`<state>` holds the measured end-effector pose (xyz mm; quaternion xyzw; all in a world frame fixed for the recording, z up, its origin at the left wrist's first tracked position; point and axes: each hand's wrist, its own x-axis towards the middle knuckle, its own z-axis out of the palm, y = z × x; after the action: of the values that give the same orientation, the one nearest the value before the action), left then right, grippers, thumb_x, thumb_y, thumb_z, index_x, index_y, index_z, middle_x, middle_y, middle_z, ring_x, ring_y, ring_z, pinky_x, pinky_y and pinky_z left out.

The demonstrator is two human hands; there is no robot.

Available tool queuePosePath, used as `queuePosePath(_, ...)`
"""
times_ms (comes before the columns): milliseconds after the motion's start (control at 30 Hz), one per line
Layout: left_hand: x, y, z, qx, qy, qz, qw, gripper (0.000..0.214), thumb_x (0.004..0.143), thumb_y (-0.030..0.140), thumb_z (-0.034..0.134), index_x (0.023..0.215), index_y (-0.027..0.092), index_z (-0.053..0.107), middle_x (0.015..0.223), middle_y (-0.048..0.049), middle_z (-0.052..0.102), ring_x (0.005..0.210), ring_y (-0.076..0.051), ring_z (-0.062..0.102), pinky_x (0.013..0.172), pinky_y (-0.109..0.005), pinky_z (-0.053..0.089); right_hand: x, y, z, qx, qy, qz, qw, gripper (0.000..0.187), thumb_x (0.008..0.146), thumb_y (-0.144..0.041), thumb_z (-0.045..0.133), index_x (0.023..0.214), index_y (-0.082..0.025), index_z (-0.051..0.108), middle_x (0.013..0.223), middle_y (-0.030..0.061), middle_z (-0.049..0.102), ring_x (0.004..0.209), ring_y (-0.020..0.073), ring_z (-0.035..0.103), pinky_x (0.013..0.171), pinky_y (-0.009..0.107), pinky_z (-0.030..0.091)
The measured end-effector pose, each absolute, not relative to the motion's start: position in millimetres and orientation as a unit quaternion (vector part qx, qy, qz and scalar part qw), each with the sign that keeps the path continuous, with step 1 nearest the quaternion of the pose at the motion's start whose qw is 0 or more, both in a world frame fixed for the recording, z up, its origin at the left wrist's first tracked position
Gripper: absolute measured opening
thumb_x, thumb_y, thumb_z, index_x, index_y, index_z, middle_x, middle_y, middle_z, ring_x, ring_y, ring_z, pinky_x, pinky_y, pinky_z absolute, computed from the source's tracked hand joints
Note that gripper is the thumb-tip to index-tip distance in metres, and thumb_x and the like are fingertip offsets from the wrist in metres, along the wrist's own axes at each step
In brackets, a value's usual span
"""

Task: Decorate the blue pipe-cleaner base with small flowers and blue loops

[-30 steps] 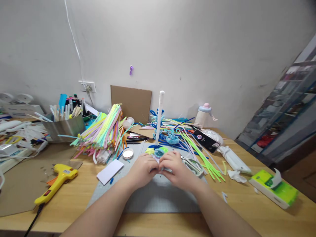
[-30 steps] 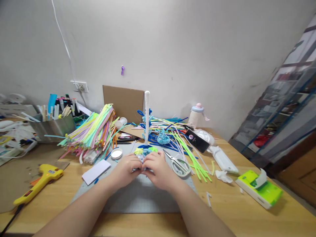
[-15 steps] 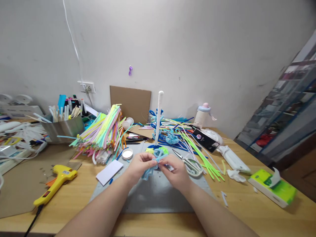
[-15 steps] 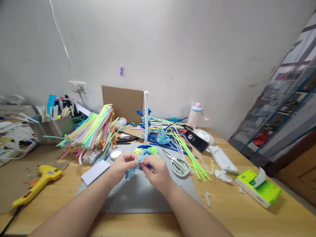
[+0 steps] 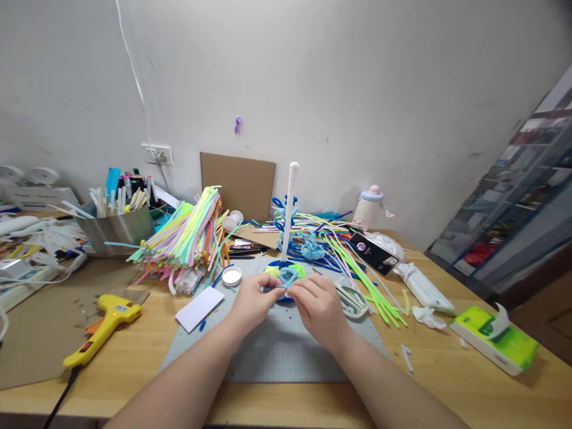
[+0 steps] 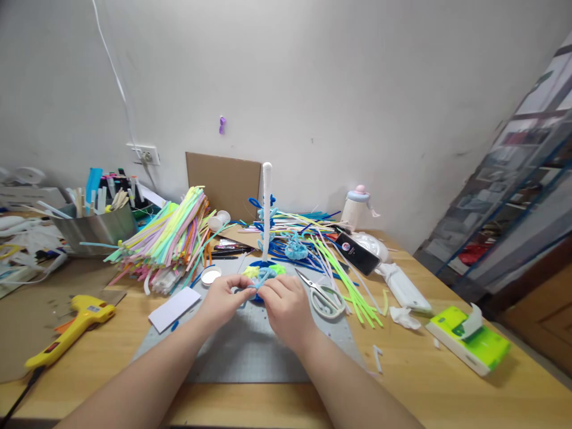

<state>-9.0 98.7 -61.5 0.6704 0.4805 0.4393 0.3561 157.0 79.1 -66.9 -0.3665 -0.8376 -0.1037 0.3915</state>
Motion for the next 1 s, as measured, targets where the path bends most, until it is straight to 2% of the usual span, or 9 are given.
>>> queuePosePath(167, -13, 100, -63, 0.717, 0.486, 0.389, 0.314, 0.013, 0.068, 0.025, 0.060, 0.071, 0.016, 0.068, 0.070, -0.0019, 0.068, 0.067, -0.016, 0.058, 0.064, -0.025, 0.041, 157, 81, -68, -0.376, -0.840, -0.110, 0.376, 0.012, 0.085, -0.017, 0.049, 0.084, -0.022, 0.060, 0.090, 0.0005, 0.066, 0.092, 0.0182, 0.049, 0.082, 0.037, 0.023)
queuePosePath(300, -18, 102, -63, 0.787, 0.462, 0.325, 0.248, 0.013, 0.070, 0.024, 0.058, 0.073, 0.018, 0.069, 0.070, -0.0013, 0.068, 0.064, -0.015, 0.056, 0.061, -0.023, 0.037, 155, 83, -70, -0.382, -0.850, -0.070, 0.355, 0.013, 0.086, -0.017, 0.048, 0.081, -0.020, 0.059, 0.087, 0.0010, 0.065, 0.090, 0.0172, 0.050, 0.080, 0.037, 0.021)
queuePosePath(433, -24, 104, -62, 0.843, 0.421, 0.267, 0.201, 0.012, 0.070, 0.023, 0.059, 0.070, 0.018, 0.070, 0.066, -0.0021, 0.067, 0.061, -0.014, 0.053, 0.060, -0.023, 0.034, 156, 83, -67, -0.384, -0.860, 0.032, 0.333, 0.010, 0.083, -0.015, 0.050, 0.080, -0.019, 0.059, 0.085, 0.0025, 0.064, 0.086, 0.0172, 0.051, 0.078, 0.035, 0.024)
queuePosePath(500, -26, 104, -61, 0.856, 0.406, 0.236, 0.214, 0.011, 0.068, 0.025, 0.061, 0.069, 0.018, 0.069, 0.064, -0.0015, 0.066, 0.059, -0.013, 0.052, 0.060, -0.022, 0.034, 156, 84, -65, -0.385, -0.860, 0.113, 0.315, 0.006, 0.078, -0.014, 0.055, 0.078, -0.019, 0.060, 0.081, 0.0015, 0.064, 0.082, 0.0168, 0.052, 0.078, 0.035, 0.027)
queuePosePath(633, -31, 102, -58, 0.833, 0.396, 0.171, 0.346, 0.016, 0.066, 0.030, 0.064, 0.071, 0.015, 0.069, 0.059, 0.0010, 0.062, 0.052, -0.010, 0.048, 0.052, -0.020, 0.032, 160, 89, -62, -0.361, -0.817, 0.348, 0.286, 0.003, 0.073, -0.018, 0.061, 0.070, -0.016, 0.061, 0.072, 0.0005, 0.062, 0.071, 0.0145, 0.054, 0.071, 0.030, 0.036)
queuePosePath(700, -31, 100, -55, 0.805, 0.382, 0.161, 0.425, 0.020, 0.063, 0.032, 0.067, 0.071, 0.014, 0.068, 0.060, 0.0009, 0.061, 0.051, -0.009, 0.046, 0.049, -0.020, 0.032, 164, 93, -63, -0.323, -0.774, 0.466, 0.281, 0.009, 0.071, -0.023, 0.064, 0.070, -0.015, 0.061, 0.072, 0.0009, 0.061, 0.068, 0.0135, 0.053, 0.066, 0.027, 0.039)
queuePosePath(800, -29, 97, -52, 0.752, 0.338, 0.156, 0.544, 0.022, 0.059, 0.033, 0.071, 0.068, 0.013, 0.067, 0.059, 0.0007, 0.059, 0.050, -0.008, 0.045, 0.048, -0.019, 0.031, 169, 97, -68, -0.255, -0.710, 0.598, 0.271, 0.016, 0.067, -0.027, 0.069, 0.074, -0.014, 0.063, 0.075, 0.0019, 0.061, 0.069, 0.0130, 0.054, 0.066, 0.026, 0.041)
queuePosePath(900, -27, 96, -56, 0.673, 0.301, 0.160, 0.657, 0.021, 0.056, 0.030, 0.074, 0.067, 0.013, 0.067, 0.059, 0.0002, 0.060, 0.049, -0.007, 0.046, 0.049, -0.019, 0.033, 169, 97, -72, -0.207, -0.664, 0.661, 0.282, 0.016, 0.064, -0.025, 0.072, 0.071, -0.014, 0.064, 0.074, 0.0028, 0.062, 0.069, 0.0130, 0.054, 0.067, 0.027, 0.042)
queuePosePath(1000, -25, 96, -61, 0.583, 0.292, 0.186, 0.735, 0.021, 0.052, 0.026, 0.076, 0.065, 0.013, 0.065, 0.059, -0.0005, 0.061, 0.048, -0.008, 0.049, 0.049, -0.021, 0.035, 165, 93, -72, -0.193, -0.651, 0.642, 0.357, 0.012, 0.065, -0.024, 0.072, 0.068, -0.015, 0.065, 0.072, 0.0023, 0.061, 0.068, 0.0130, 0.054, 0.066, 0.027, 0.042)
